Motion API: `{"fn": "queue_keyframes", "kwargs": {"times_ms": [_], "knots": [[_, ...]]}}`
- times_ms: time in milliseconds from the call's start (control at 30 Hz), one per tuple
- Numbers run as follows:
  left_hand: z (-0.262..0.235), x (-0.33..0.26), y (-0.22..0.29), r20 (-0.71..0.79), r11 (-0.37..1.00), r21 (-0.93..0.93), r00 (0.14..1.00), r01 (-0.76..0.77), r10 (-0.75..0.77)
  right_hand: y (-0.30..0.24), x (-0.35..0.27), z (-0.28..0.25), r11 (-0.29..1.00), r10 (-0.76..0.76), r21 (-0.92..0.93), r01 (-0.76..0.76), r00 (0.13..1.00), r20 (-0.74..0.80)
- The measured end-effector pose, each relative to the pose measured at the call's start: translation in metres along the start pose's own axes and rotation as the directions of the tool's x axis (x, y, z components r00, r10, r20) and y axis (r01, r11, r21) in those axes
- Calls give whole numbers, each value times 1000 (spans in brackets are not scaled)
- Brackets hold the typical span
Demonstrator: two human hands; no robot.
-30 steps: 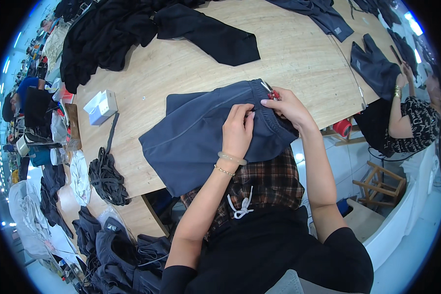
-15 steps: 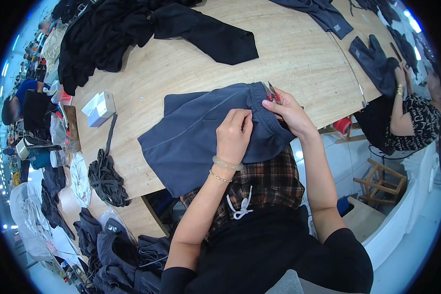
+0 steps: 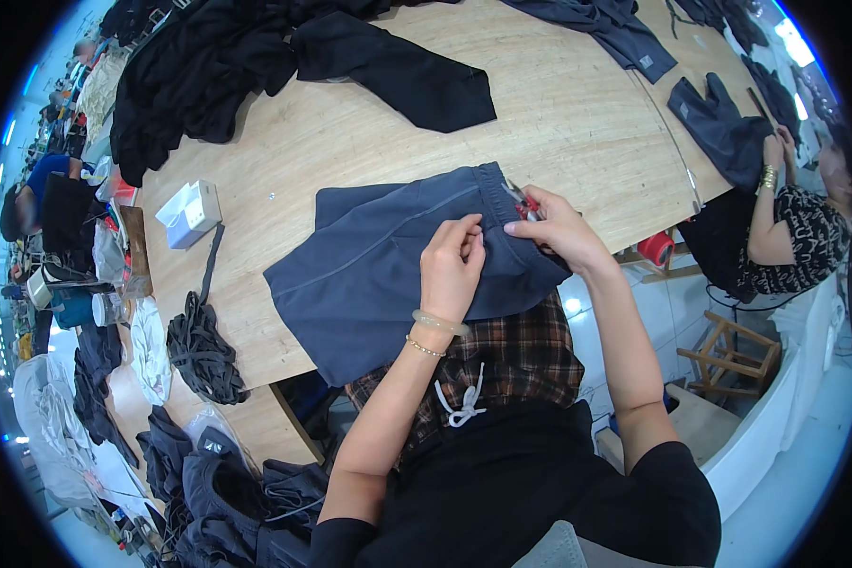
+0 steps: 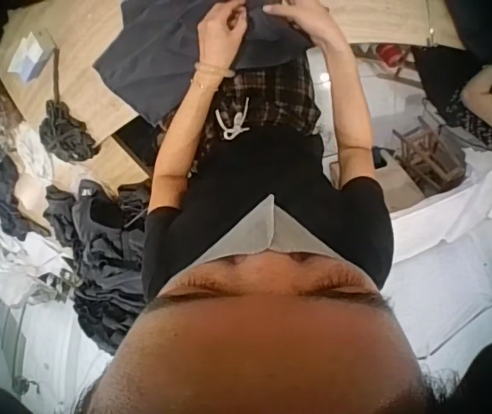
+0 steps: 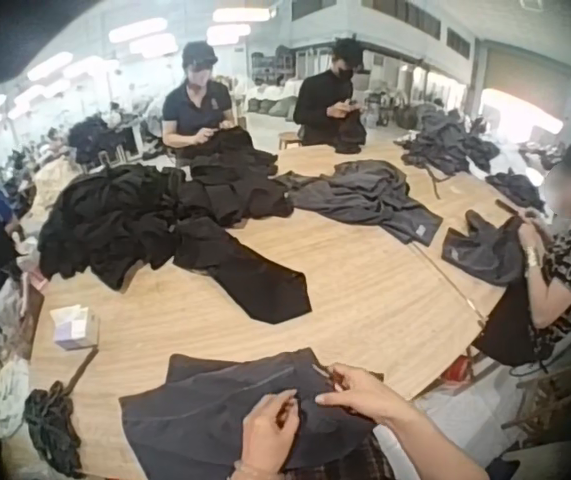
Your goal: The person uses small scissors to trim loose threads and excess fabric from the waistbands and seams of dark-colored pants. The person handles the garments one at a time, folding and unfolding them to access different areas for trimming.
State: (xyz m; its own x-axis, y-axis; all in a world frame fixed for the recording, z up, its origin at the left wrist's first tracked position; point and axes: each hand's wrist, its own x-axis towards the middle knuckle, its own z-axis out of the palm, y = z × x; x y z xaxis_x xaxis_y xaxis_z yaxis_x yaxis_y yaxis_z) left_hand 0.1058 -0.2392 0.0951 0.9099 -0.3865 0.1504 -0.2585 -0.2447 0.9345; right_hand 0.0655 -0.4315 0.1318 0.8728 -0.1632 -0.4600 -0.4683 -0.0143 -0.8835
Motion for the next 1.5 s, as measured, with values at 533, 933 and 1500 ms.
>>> {"fn": "queue_keyframes", "kwargs": {"times_ms": [533,933,1500], "knots": [[-8,3,1,-13,883,269,915,-385,403,-12,-6,9,967,-25,253,10,998,55],[-4,3,-12,-33,933,216,953,-289,303,-32,-24,3,682,-554,-609,404,829,-70],[-5,5,-9,-21,920,234,945,-314,328,-39,-21,18,376,-612,-828,416,782,115]]}}
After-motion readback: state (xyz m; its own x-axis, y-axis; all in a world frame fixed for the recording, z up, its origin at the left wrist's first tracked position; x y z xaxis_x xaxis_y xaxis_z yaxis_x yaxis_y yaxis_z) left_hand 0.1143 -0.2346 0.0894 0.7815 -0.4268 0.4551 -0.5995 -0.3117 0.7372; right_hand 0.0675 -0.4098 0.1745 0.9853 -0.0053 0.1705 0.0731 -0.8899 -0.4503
